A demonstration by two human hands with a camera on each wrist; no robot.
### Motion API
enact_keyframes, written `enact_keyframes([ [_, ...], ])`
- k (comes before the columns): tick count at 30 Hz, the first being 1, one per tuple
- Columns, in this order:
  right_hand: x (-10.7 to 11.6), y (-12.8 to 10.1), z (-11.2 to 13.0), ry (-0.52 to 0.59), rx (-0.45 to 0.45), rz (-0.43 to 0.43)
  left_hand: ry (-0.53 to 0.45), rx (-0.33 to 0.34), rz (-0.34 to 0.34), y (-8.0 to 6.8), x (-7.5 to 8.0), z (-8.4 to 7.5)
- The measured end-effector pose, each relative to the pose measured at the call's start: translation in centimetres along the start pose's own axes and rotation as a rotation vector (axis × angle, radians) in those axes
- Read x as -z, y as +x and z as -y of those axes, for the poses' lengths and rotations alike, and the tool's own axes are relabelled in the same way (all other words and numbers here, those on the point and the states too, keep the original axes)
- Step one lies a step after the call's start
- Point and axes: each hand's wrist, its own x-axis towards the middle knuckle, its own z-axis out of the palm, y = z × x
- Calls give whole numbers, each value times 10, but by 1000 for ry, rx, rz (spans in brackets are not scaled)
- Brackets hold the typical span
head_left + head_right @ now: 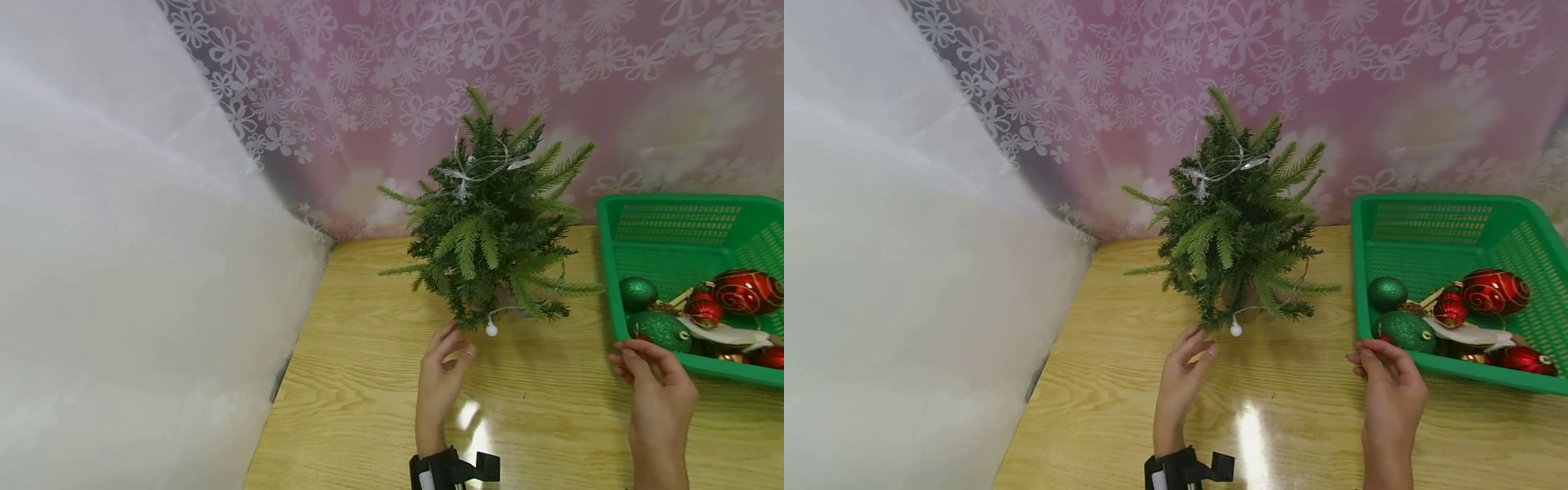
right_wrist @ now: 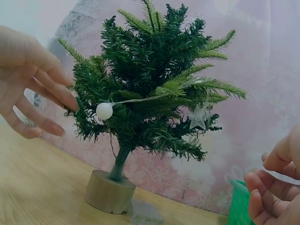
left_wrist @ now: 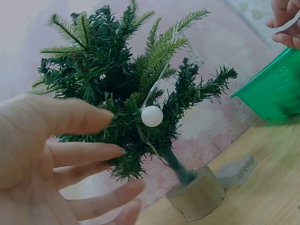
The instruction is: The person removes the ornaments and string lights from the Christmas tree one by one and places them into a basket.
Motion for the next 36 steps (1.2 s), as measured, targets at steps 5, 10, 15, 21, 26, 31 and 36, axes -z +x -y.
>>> enact_keyframes([
  [5,-2,0,1,-27,16,-3,119,5,97,-1,0,-4],
  [10,-3,-1,2,-41,23,-9,125,2,240,-3,-7,-9],
  [15,-3,-1,1,-31,31,-1,141,-35,415,-1,-20,-12],
  [21,-4,-3,0,-28,32,9,130,-12,543,0,-38,-17],
  [26,-6,-5,-1,-45,37,16,136,-39,532,-1,-51,-21],
  [31,-6,-6,-3,-64,41,21,157,-75,509,-1,-61,-22],
  [36,-6,-7,-3,-94,19,27,159,-65,487,-2,-65,-21],
])
